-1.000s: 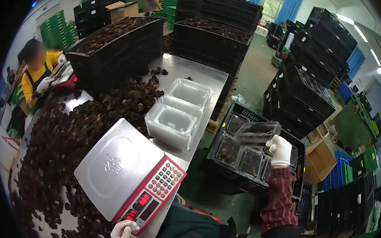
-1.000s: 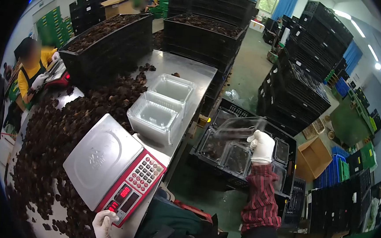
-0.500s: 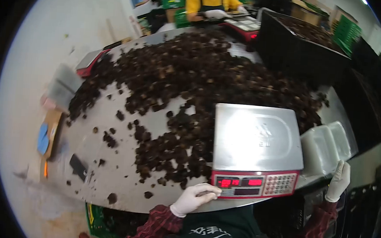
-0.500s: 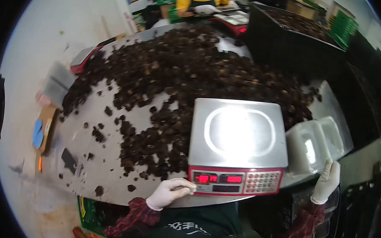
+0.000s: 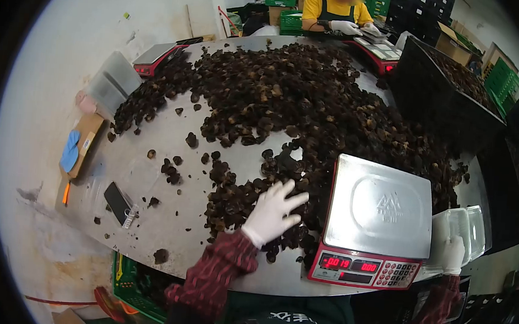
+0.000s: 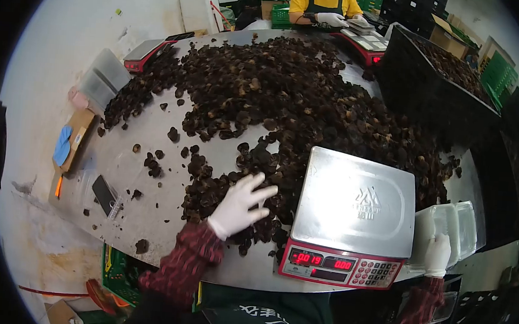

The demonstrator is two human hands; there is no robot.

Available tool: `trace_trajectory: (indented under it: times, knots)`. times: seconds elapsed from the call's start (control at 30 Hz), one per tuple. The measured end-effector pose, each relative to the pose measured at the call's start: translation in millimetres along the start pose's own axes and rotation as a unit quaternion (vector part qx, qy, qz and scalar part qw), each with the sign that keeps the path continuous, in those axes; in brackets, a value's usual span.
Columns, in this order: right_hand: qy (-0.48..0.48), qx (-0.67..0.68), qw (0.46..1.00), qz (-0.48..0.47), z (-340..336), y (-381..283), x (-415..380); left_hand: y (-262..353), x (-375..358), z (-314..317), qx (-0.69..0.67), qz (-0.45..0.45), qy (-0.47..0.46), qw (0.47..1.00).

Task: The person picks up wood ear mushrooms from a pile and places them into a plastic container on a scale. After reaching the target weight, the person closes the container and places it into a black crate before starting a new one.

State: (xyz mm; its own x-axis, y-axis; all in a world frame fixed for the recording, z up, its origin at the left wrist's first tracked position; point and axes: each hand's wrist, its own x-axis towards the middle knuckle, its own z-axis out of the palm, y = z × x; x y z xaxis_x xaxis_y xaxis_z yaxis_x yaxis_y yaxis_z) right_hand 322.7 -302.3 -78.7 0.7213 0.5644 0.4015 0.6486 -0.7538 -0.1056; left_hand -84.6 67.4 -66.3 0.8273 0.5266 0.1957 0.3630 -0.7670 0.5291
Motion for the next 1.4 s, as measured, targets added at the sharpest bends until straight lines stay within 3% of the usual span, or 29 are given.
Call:
trace_trajectory:
  times: [0.1, 0.23, 0.3, 0.5, 0.53, 0.6, 0.63, 0.67, 0.7, 0.73, 0.77, 0.8, 0.83, 0.9, 0.93, 0.97, 1.03, 1.1, 1.17, 1.2, 1.23, 1.27, 1.33, 1.37, 1.4]
  knots:
    - [-0.03, 0.028, 0.998, 0.055, -8, -4, 3, -25, 41, -2, 0.032, -0.024, 0.026, 0.999]
    - [0.027, 0.027, 0.999, 0.027, -8, -9, -1, -58, 68, 10, 0.07, -0.082, -0.028, 0.994]
    - [0.022, 0.078, 0.994, 0.078, -10, -10, -3, -57, 72, 8, 0.068, -0.087, -0.048, 0.993]
    - [0.03, 0.264, 0.956, 0.125, -16, 7, -7, -38, 56, 9, 0.11, -0.036, -0.178, 0.977]
    - [0.031, 0.264, 0.956, 0.125, -19, 6, -7, -35, 49, 14, 0.13, -0.015, -0.126, 0.983]
    - [0.22, 0.408, 0.857, 0.223, -35, -18, -7, -62, 41, 36, 0.061, -0.002, -0.087, 0.994]
    - [0.221, 0.409, 0.857, 0.222, -50, -43, -8, -72, 38, 44, -0.008, 0.011, -0.048, 0.999]
    - [0.226, 0.373, 0.88, 0.189, -68, -77, -11, -68, 35, 44, -0.007, 0.048, 0.03, 0.998]
    - [0.23, 0.335, 0.9, 0.156, -78, -101, -16, -72, 36, 44, -0.006, 0.049, 0.03, 0.998]
    - [0.212, 0.458, 0.862, 0.054, -69, -109, -23, -79, 38, 43, -0.057, 0.036, 0.047, 0.997]
    - [0.123, 0.284, 0.95, -0.027, -78, -117, -33, -83, 40, 42, -0.107, 0.024, 0.064, 0.992]
    - [0.134, 0.271, 0.945, -0.127, -78, -149, -35, -82, 42, 41, -0.192, -0.024, 0.093, 0.977]
    - [0.103, 0.177, 0.953, -0.223, -81, -168, -40, -90, 43, 40, -0.217, -0.019, 0.122, 0.968]
    - [0.006, 0.129, 0.954, -0.27, -74, -200, -53, -88, 45, 28, -0.397, -0.155, 0.126, 0.896]
    - [-0.021, 0.143, 0.942, -0.304, -77, -213, -55, -83, 46, 17, -0.506, -0.261, 0.103, 0.816]
    - [-0.045, 0.153, 0.937, -0.311, -77, -225, -57, -84, 51, 13, -0.534, -0.205, 0.169, 0.803]
    - [-0.09, 0.148, 0.938, -0.3, -72, -237, -60, -86, 53, 7, -0.615, -0.22, 0.176, 0.737]
    - [-0.111, 0.15, 0.933, -0.307, -76, -249, -58, -50, 57, -17, -0.624, -0.212, 0.151, 0.737]
    - [-0.132, 0.152, 0.927, -0.316, -78, -258, -56, 8, 59, -38, -0.612, -0.183, 0.103, 0.762]
    - [-0.131, 0.168, 0.923, -0.319, -78, -263, -55, 28, 62, -33, -0.611, -0.097, 0.102, 0.779]
    - [-0.13, 0.183, 0.919, -0.324, -77, -267, -54, 53, 61, -40, -0.592, -0.033, 0.037, 0.804]
    - [-0.13, 0.185, 0.917, -0.329, -76, -269, -54, 76, 60, -37, -0.495, 0.055, 0.067, 0.864]
    - [-0.131, 0.177, 0.924, -0.312, -73, -271, -55, 101, 64, -16, -0.369, 0.204, 0.046, 0.906]
    - [-0.132, 0.177, 0.923, -0.316, -70, -270, -55, 110, 64, 5, -0.282, 0.265, 0.075, 0.919]
    - [-0.15, 0.187, 0.918, -0.314, -68, -267, -55, 114, 65, 20, -0.153, 0.305, 0.044, 0.939]
